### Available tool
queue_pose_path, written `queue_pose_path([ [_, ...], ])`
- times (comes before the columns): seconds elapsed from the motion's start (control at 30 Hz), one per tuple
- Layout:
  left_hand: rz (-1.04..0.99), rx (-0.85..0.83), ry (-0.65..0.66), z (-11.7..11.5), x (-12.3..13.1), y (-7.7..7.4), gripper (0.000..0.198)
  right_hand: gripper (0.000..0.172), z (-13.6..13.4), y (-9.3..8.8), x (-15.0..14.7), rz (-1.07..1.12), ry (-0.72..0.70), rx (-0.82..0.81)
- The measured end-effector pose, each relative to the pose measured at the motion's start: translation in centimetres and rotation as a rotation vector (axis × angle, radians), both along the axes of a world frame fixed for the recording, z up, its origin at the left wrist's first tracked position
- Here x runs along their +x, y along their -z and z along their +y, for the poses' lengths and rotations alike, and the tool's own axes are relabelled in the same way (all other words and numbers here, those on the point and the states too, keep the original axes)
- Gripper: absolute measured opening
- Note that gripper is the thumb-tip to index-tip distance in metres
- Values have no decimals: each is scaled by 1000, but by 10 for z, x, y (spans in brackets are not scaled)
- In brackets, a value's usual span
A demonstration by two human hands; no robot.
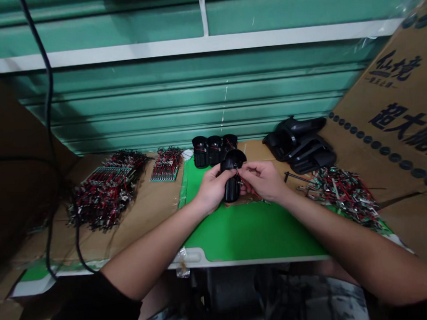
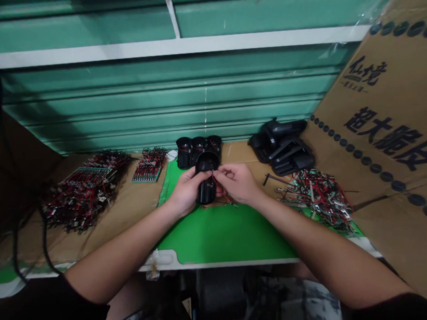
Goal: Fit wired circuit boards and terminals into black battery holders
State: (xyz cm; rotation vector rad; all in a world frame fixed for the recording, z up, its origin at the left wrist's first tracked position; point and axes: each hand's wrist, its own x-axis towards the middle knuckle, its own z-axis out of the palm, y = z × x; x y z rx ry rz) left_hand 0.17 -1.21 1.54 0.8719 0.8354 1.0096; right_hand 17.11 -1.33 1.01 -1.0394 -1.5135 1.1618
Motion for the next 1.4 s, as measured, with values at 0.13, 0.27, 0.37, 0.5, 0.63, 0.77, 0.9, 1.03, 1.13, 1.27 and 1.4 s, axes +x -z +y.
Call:
queue_pose_path([
  [0.13,-9,-51,-44,6,-1,1,24,30,4,-1,8,-102,41,90],
  [0.27,-23,-91,-147,14,-5,0,24,35,3,-9,20,-146,40,263],
  [0.37,-20,-98,-171,16,-7,0,25,54,-3,-17,23,-134,-87,344],
  [0.5,-35,-110,-191,16,-8,-2,19,31,-8,-23,20,-122,-71,419],
  [0.63,-71,-168,-141,16,-11,-7,20,20,-5,-20,19,-44,53,317],
  [0.77,-66,-143,-51,14,-14,-12,38,28,0,-20,20,44,122,210],
  [0.9,-62,-43,18,9,-15,-12,36,32,2,-24,22,78,137,208],
  [1.03,-35,25,65,4,-12,-8,54,29,3,-21,23,-15,189,292],
  [1.13,-14,22,123,1,-9,-6,59,17,1,-20,24,-181,260,472],
  [1.27,-9,-9,215,-2,-6,-4,51,10,-2,-22,24,-373,266,728],
  [1.4,8,-10,245,-2,-5,-1,48,14,-2,-25,24,-387,234,800],
])
